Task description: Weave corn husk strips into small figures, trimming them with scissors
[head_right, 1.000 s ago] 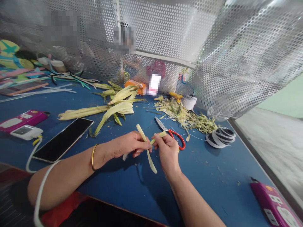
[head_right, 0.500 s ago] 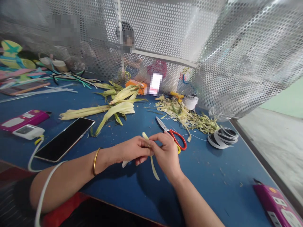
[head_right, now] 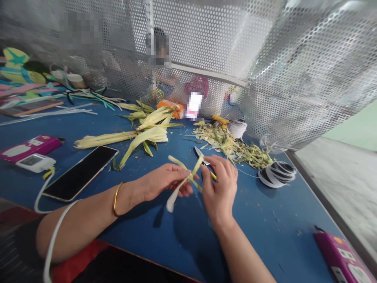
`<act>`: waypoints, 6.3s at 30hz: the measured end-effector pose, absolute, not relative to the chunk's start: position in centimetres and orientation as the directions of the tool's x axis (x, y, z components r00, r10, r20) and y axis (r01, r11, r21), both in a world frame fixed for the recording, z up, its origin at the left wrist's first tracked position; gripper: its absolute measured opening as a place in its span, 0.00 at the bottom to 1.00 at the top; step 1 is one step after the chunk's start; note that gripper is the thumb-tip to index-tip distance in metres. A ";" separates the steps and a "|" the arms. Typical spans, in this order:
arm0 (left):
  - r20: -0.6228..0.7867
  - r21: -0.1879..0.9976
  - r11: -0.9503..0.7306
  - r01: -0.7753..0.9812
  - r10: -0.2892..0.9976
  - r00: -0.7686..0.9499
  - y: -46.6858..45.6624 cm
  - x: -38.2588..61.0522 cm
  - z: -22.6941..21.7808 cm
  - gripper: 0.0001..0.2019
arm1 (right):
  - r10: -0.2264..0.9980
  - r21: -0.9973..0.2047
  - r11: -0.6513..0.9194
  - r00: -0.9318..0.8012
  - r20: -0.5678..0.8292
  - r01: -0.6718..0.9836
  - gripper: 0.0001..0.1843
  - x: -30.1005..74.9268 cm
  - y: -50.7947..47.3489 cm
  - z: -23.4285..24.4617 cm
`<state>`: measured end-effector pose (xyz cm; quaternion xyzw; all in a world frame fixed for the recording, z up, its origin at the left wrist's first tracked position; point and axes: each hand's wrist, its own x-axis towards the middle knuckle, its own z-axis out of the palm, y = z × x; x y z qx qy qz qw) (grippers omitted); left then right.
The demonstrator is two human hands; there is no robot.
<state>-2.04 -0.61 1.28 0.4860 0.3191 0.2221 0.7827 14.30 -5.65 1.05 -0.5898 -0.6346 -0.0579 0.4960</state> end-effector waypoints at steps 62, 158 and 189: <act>-0.410 0.553 0.739 -0.385 0.644 0.646 0.5 -2.9 2.7 0.06 | 0.908 -0.909 0.203 0.279 0.314 0.364 0.15 14.5 -4.4 0.0; -0.255 0.922 -0.059 0.382 0.651 0.715 -1.7 -2.1 1.5 0.20 | 0.979 -0.886 0.189 -0.017 0.201 0.424 0.12 14.9 -4.5 1.1; -0.309 0.811 0.540 -0.225 0.721 0.620 -0.5 -1.7 1.0 0.12 | 0.630 0.184 0.424 -0.435 0.643 0.887 0.12 12.8 -6.7 1.2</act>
